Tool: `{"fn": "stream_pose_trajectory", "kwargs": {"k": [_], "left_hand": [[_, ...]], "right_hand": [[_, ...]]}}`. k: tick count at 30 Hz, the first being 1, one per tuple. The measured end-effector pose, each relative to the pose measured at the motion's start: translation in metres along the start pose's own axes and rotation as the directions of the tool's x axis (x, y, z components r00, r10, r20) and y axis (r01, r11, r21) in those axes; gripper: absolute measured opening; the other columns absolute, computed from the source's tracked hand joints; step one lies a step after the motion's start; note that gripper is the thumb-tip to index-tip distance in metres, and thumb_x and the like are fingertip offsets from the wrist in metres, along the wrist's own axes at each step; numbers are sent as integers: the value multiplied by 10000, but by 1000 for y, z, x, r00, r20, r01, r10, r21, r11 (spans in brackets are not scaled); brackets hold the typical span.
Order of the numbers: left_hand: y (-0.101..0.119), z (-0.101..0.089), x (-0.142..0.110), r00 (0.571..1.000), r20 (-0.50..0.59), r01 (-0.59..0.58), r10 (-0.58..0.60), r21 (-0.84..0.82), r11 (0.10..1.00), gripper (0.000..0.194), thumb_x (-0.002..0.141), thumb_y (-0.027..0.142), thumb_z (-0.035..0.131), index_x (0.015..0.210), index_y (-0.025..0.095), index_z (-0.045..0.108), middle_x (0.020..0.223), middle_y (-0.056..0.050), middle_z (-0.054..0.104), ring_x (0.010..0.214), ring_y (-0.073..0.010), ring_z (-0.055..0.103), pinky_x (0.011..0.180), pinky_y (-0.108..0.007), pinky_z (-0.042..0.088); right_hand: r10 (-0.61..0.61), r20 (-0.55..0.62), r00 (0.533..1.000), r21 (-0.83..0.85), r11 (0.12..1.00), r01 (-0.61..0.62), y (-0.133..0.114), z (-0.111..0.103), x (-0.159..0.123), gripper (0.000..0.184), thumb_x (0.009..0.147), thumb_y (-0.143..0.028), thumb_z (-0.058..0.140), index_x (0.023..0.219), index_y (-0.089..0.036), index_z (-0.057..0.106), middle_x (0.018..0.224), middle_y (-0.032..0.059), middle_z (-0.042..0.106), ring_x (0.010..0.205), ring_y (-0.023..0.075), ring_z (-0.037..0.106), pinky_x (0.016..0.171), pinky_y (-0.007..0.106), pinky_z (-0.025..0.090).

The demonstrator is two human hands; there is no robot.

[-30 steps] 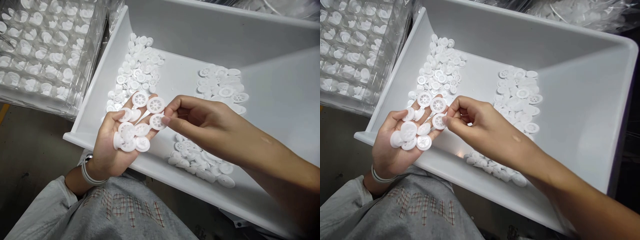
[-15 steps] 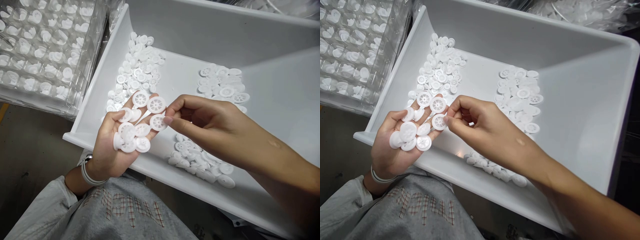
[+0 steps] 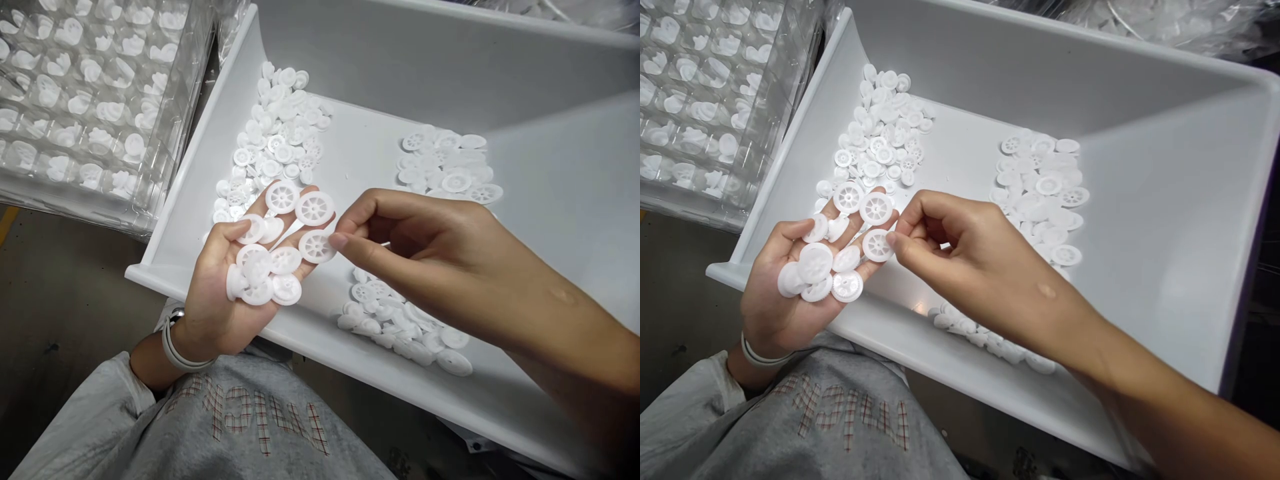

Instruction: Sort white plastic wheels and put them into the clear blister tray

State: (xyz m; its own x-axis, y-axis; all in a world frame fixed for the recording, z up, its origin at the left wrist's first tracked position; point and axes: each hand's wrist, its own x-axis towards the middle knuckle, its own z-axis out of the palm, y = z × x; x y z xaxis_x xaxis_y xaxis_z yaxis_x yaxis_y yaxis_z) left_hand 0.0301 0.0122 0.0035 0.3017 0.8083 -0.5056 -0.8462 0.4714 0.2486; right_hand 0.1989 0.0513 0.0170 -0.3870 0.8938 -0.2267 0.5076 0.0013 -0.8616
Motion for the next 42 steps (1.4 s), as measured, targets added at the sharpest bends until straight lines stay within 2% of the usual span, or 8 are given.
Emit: {"fn": "stream_pose_trajectory", "kwargs": {"k": [5,11,18,25,31,35,39,42], "left_hand": [[0,0,-1,1000,18,-7,7,-4,1000,552,905,240,423,1456,276,437,1421,4,584,1390,-246,470,1190,-461,354],[0,1,0,1000,11,-10,11,-20,1000,589,901,233,411,1487,281,383,1415,-9,590,1380,-237,481,1184,-443,362],[-1,0,2,999,-36,-24,22,-46,999,610,891,221,429,1492,299,364,1406,-8,597,1357,-235,511,1167,-458,382],[1,-5,0,1000,15,-13,13,0,1000,551,906,246,416,1456,262,428,1357,-14,634,1323,-227,549,1166,-434,394],[0,-1,1,1000,-12,-23,23,20,1000,521,920,261,398,1438,259,450,1342,-13,643,1323,-227,550,1165,-429,404],[1,-1,2,1000,-22,-6,6,5,1000,478,941,268,365,1404,262,482,1345,-6,639,1329,-225,545,1173,-449,393],[1,-3,2,1000,-11,-9,9,-18,1000,481,924,251,400,1396,269,488,1350,2,634,1317,-235,557,1171,-466,397],[-1,-2,2,1000,0,-16,16,-13,1000,488,915,248,412,1395,266,494,1306,-6,656,1315,-226,560,1167,-438,409]], "right_hand": [[-7,7,1000,3,1000,7,-1,2,2,183,857,-290,621,684,-238,591,490,-45,434,473,91,401,459,240,356],[-38,-17,999,-59,998,37,-1,1,4,184,857,-268,588,677,-231,597,499,-55,478,411,70,288,456,251,362],[-70,-58,996,-102,993,64,-2,-2,0,187,865,-254,573,683,-219,592,533,-54,502,424,58,318,449,236,351],[-95,-96,991,-133,988,82,-4,-3,-2,182,875,-247,575,696,-214,586,512,-72,450,425,39,306,465,213,362],[-109,-25,994,-144,984,104,0,-7,0,171,865,-262,572,702,-213,594,511,-58,457,427,47,328,370,207,261],[-118,54,992,-154,980,125,4,-9,3,134,874,-292,575,774,-216,620,566,-29,532,462,78,424,395,221,331],[-241,112,964,-237,936,261,5,-12,0,61,900,-241,566,864,-238,615,643,-38,578,502,76,466,446,225,375],[-382,68,922,-373,847,378,4,-12,-3,63,922,-196,558,872,-232,569,649,-43,549,528,69,452,499,237,373]]}}
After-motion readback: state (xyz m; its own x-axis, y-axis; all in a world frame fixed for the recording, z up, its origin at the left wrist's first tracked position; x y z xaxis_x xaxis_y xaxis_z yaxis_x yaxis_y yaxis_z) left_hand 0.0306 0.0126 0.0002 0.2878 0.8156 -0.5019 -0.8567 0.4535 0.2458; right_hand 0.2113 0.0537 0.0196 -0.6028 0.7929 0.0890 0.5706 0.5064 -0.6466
